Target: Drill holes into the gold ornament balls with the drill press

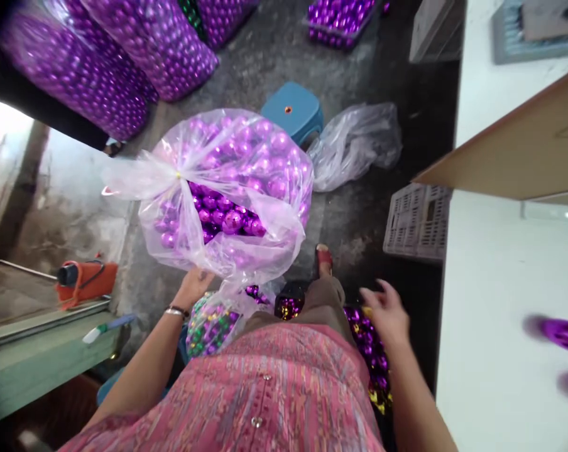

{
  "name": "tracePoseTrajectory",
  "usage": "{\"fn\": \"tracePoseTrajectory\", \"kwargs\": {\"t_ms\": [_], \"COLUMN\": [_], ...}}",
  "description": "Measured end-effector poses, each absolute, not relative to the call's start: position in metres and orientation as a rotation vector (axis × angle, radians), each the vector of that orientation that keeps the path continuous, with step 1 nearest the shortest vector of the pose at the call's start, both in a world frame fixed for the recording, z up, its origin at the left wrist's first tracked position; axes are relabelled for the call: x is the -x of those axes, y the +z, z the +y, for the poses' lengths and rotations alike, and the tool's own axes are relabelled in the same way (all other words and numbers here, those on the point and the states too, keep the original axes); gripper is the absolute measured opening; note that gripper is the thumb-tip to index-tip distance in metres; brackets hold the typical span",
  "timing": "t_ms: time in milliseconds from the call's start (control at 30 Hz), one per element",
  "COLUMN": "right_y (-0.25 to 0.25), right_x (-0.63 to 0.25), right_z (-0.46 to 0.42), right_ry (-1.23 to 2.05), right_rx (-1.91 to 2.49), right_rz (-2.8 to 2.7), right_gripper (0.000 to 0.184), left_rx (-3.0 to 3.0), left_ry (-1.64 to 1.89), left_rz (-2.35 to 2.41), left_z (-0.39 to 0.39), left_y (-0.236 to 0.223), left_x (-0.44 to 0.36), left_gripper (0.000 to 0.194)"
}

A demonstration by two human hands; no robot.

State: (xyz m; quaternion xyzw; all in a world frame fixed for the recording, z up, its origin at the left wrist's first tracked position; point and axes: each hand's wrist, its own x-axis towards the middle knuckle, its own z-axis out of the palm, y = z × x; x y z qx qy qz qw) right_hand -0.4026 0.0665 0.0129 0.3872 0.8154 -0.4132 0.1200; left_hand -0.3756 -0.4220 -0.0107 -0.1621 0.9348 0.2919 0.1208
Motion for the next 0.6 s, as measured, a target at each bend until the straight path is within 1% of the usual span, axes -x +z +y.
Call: {"fn": "tracePoseTrajectory", "kwargs": {"t_ms": [67,100,167,200,300,333,367,433,500,533,600], "right_y": [0.001,-0.002,-0.004,-0.001,0.018,0.027,0.039,0.064,0.091,0.103,0.122], "right_x": [0.434,0.449,0.475,0.485,0.506,0.511,0.515,0.522,0.530,0.533,0.536], "right_z": [0.009,-0.018,-0.066,-0.085,-0.121,-0.127,-0.131,-0.135,-0.135,-0.134,-0.130], "right_ry": [-1.368,-1.432,-1.535,-1.589,-1.758,-1.813,-1.866,-1.964,-2.035,-2.050,-2.042], "right_rx": [-0.812,-0.684,-0.520,-0.459,-0.295,-0.256,-0.231,-0.208,-0.202,-0.207,-0.252], "right_rz": [2.286,2.245,2.192,2.173,2.079,2.029,1.970,1.832,1.679,1.605,1.476], "right_gripper": [0.100,0.105,0.107,0.102,0.064,0.055,0.051,0.055,0.063,0.065,0.067], "left_rx": [0.642,0.757,0.982,1.044,0.916,0.818,0.738,0.655,0.672,0.715,0.833], "left_ry": [0.917,0.941,0.920,0.873,0.720,0.715,0.736,0.817,0.912,0.957,1.035], "left_rz": [2.730,2.735,2.794,2.853,3.020,3.034,3.033,3.031,3.065,3.082,3.088], "left_z": [-0.425,-0.427,-0.428,-0.427,-0.411,-0.403,-0.393,-0.376,-0.365,-0.363,-0.366], "left_y": [-0.008,-0.007,-0.006,-0.005,0.002,0.006,0.009,0.016,0.019,0.019,0.014], "left_x": [0.358,0.351,0.343,0.342,0.349,0.354,0.359,0.371,0.383,0.388,0.397], "left_gripper": [0.037,0.040,0.049,0.056,0.084,0.090,0.094,0.094,0.085,0.077,0.053]}}
